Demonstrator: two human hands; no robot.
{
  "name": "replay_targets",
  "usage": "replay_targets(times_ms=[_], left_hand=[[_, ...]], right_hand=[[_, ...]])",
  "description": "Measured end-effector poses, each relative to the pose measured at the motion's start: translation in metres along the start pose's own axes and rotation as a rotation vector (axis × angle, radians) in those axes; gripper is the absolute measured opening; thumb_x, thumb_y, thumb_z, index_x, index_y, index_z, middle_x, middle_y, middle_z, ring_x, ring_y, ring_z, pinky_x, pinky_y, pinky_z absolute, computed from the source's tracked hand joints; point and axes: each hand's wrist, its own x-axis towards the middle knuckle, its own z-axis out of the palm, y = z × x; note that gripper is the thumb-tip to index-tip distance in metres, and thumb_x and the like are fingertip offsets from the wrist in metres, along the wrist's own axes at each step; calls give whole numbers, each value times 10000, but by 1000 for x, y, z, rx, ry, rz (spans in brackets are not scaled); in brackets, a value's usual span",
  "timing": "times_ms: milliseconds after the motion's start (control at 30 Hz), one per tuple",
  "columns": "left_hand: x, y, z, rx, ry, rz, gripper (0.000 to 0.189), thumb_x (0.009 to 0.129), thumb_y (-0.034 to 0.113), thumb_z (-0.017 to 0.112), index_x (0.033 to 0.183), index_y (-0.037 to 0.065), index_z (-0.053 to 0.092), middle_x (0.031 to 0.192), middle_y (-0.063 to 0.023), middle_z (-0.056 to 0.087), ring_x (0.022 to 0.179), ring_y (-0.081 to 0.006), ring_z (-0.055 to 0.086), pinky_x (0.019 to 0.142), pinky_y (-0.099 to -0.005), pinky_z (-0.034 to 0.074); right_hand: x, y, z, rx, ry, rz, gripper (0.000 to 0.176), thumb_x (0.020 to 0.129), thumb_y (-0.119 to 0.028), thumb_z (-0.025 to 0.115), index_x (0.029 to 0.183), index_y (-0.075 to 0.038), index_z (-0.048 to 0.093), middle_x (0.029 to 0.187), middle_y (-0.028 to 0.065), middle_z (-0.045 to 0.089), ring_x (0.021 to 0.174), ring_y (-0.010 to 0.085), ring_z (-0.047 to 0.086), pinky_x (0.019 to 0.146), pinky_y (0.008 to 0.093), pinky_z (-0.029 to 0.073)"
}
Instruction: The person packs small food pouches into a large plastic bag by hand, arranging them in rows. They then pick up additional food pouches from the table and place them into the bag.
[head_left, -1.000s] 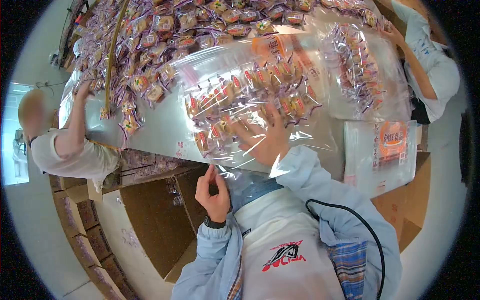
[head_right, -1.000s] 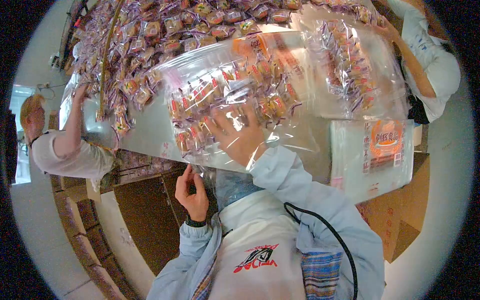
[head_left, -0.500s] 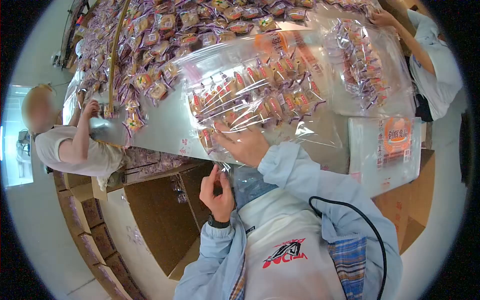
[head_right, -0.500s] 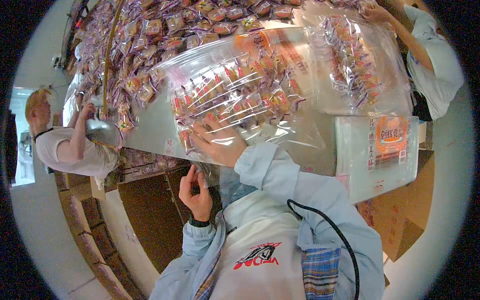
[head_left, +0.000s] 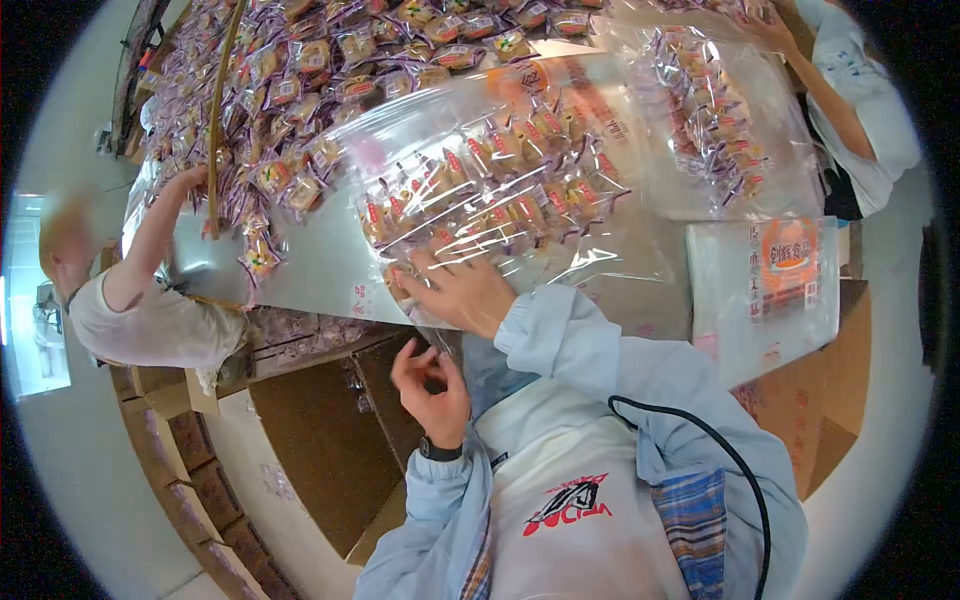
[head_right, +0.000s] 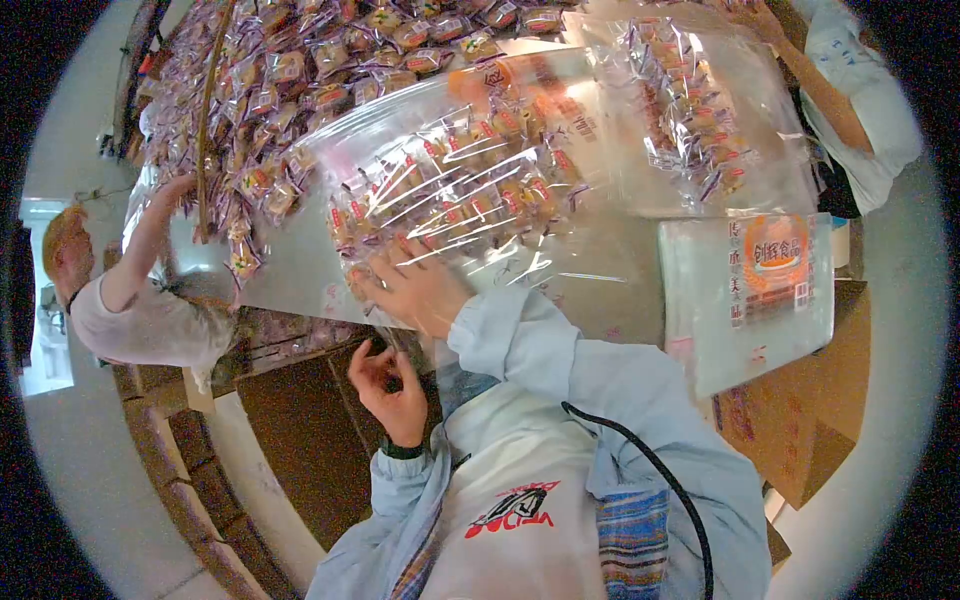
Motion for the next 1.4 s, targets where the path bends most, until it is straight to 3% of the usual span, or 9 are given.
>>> replay_targets(times_ms=[33,133,200,300,633,767,900,1133,1400], left_hand=[[-3,1,3,-115,81,-82,184,805,-46,763,969,10,702,802,-58,589,654,-158,536,617,-276,439],[-26,-10,-33,12,-92,471,242,788,24,802,965,34,638,942,-112,625,749,-254,593,690,-350,495],[-37,4,-50,104,-648,588,352,803,55,772,1122,12,628,1087,-162,633,925,-368,631,809,-448,523],[-43,35,3,210,-888,367,429,817,33,713,1235,-12,630,1225,-225,600,1136,-403,596,979,-502,481],[9,1,111,590,-287,491,518,810,99,664,1327,84,635,1565,-168,465,1455,-384,408,1209,-592,201],[35,0,117,833,-283,502,677,836,190,701,1495,186,547,1558,-31,508,1489,-270,383,1221,-554,93],[50,0,95,811,-456,454,678,793,145,726,1450,237,590,1566,-7,510,1486,-255,399,1170,-580,175],[57,-5,86,758,-499,554,556,765,128,737,1311,201,664,1535,19,545,1471,-246,426,1178,-583,200],[54,-2,89,751,-469,555,772,773,286,771,1506,288,528,1618,-81,423,1499,-292,359,1203,-626,116]], right_hand=[[1,-1,-15,-100,5,-19,469,874,-260,644,1335,-175,651,1417,81,584,1263,255,587,983,426,481],[-18,13,-41,-139,25,-74,506,882,-251,649,1377,-149,622,1450,87,579,1282,268,578,1013,451,459],[-31,23,-66,-89,-9,17,554,862,-215,689,1404,-136,604,1441,101,591,1317,290,552,1088,528,408],[-39,40,-82,-72,-21,147,534,839,-201,723,1359,-119,636,1414,114,606,1329,306,538,1139,566,366],[-36,71,-75,-140,20,237,444,783,-266,771,1208,-145,727,1319,160,638,1302,367,548,1131,566,359],[-42,75,-57,-137,55,265,442,781,-262,790,1209,-175,723,1302,103,652,1285,307,570,1094,553,359],[-47,80,-54,-112,68,224,410,797,-250,782,1199,-188,729,1301,76,660,1272,290,582,1124,553,330],[-45,76,-52,-132,54,237,436,821,-238,761,1243,-155,692,1411,105,613,1362,301,528,1192,568,265],[-74,60,-82,-168,16,319,621,801,-146,737,1394,-53,578,1547,178,482,1474,367,399,1200,544,291]])
